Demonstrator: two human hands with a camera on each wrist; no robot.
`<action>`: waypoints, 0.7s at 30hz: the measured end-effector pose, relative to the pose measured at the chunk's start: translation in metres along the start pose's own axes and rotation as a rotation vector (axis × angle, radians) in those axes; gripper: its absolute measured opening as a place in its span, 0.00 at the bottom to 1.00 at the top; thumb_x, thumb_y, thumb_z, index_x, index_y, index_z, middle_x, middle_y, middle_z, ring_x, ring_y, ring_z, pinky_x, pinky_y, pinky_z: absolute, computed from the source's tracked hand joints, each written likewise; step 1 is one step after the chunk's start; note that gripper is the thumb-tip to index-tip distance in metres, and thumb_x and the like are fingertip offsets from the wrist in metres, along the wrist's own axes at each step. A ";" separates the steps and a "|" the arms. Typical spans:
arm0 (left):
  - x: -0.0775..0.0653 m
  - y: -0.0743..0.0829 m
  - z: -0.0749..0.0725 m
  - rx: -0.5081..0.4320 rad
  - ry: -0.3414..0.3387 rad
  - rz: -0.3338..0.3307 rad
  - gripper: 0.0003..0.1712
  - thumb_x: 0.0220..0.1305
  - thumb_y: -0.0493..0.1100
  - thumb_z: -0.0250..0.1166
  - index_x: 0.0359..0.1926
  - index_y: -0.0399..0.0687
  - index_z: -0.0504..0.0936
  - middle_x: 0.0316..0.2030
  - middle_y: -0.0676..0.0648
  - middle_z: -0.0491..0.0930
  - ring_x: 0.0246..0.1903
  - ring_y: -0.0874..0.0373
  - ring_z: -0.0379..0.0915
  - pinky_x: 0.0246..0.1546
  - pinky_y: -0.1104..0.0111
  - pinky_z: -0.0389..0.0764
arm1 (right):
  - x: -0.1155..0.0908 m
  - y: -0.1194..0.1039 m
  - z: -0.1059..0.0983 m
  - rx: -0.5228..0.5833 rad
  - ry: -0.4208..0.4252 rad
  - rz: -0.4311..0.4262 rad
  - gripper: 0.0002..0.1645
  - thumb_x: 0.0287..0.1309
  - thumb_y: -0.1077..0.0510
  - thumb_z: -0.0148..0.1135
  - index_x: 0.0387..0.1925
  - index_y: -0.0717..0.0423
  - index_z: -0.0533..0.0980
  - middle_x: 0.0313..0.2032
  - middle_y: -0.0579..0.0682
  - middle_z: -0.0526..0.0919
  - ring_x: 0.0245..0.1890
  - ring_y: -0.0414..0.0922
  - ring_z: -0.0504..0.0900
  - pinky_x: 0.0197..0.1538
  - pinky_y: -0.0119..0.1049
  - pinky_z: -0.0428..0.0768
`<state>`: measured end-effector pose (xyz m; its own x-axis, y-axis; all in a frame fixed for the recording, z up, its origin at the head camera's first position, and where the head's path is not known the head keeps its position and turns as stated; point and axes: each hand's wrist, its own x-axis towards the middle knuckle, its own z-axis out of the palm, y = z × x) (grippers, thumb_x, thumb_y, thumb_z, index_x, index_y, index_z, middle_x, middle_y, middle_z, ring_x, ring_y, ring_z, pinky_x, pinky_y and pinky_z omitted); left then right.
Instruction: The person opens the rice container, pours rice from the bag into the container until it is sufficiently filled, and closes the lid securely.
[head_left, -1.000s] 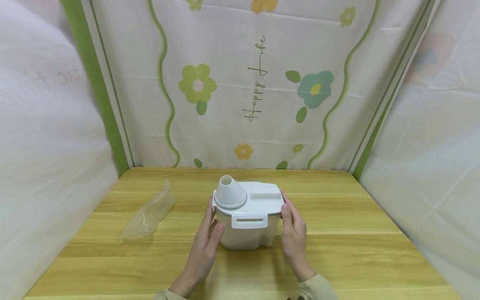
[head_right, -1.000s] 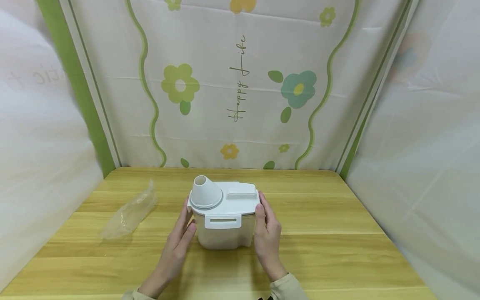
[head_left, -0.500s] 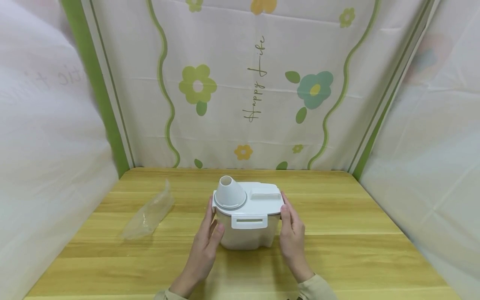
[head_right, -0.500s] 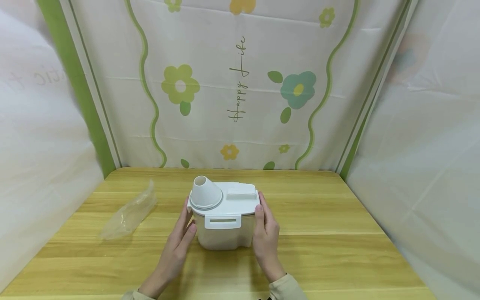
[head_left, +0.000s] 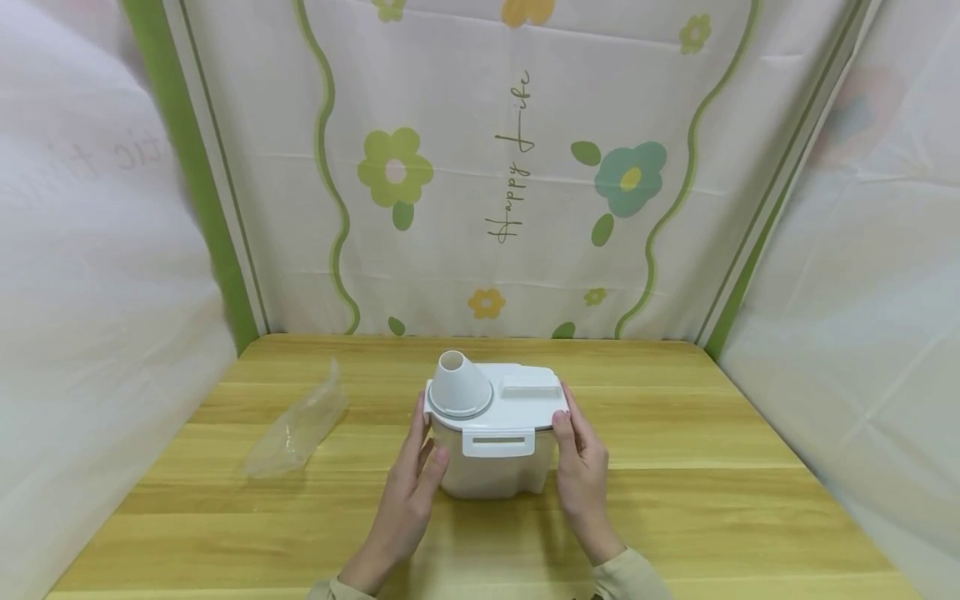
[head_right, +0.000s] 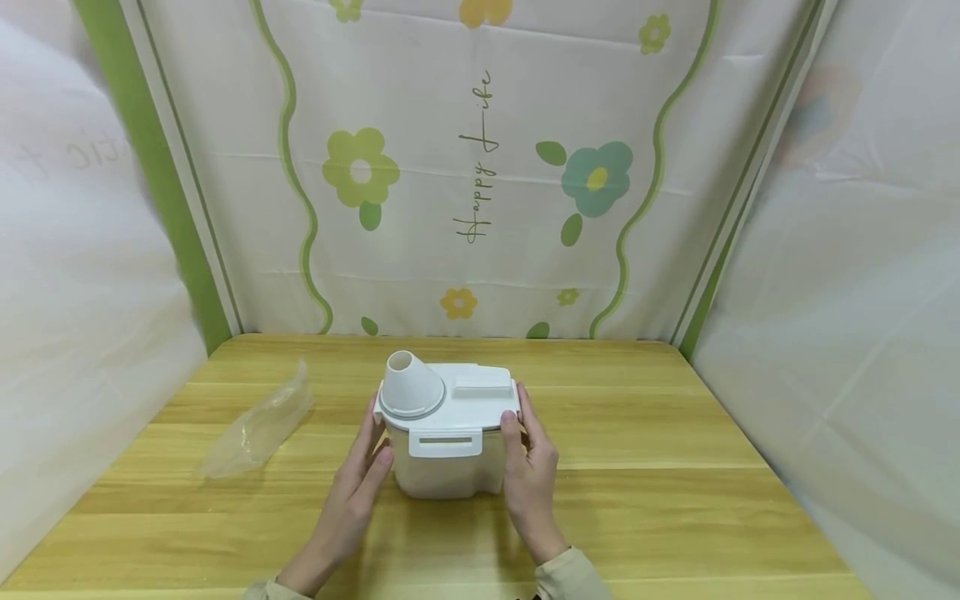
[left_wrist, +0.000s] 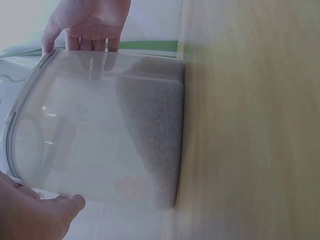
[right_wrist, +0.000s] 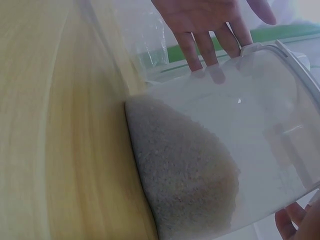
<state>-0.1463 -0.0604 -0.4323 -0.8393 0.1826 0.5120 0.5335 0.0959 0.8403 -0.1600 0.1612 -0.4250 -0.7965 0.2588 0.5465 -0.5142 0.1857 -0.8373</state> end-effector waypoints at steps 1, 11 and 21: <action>0.000 0.000 0.000 0.000 0.000 0.000 0.38 0.77 0.37 0.46 0.79 0.58 0.37 0.77 0.52 0.39 0.73 0.51 0.42 0.68 0.55 0.55 | 0.000 0.000 0.000 0.000 0.002 -0.001 0.24 0.76 0.57 0.48 0.69 0.50 0.67 0.65 0.48 0.71 0.65 0.43 0.68 0.64 0.30 0.68; -0.001 -0.001 -0.001 0.018 0.000 0.013 0.38 0.77 0.36 0.46 0.79 0.53 0.38 0.77 0.54 0.38 0.73 0.53 0.41 0.68 0.55 0.55 | -0.001 0.000 0.000 -0.051 0.003 -0.030 0.24 0.76 0.57 0.47 0.70 0.52 0.67 0.65 0.49 0.71 0.65 0.44 0.69 0.64 0.29 0.67; -0.001 -0.001 0.001 0.024 0.013 0.036 0.38 0.77 0.39 0.48 0.78 0.50 0.38 0.77 0.52 0.37 0.73 0.51 0.39 0.68 0.57 0.53 | -0.001 -0.002 0.001 -0.087 -0.006 -0.043 0.25 0.76 0.57 0.46 0.70 0.58 0.65 0.66 0.49 0.70 0.66 0.45 0.67 0.65 0.28 0.65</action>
<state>-0.1459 -0.0594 -0.4335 -0.8209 0.1735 0.5440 0.5653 0.1126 0.8171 -0.1584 0.1592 -0.4244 -0.7760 0.2435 0.5818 -0.5187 0.2785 -0.8083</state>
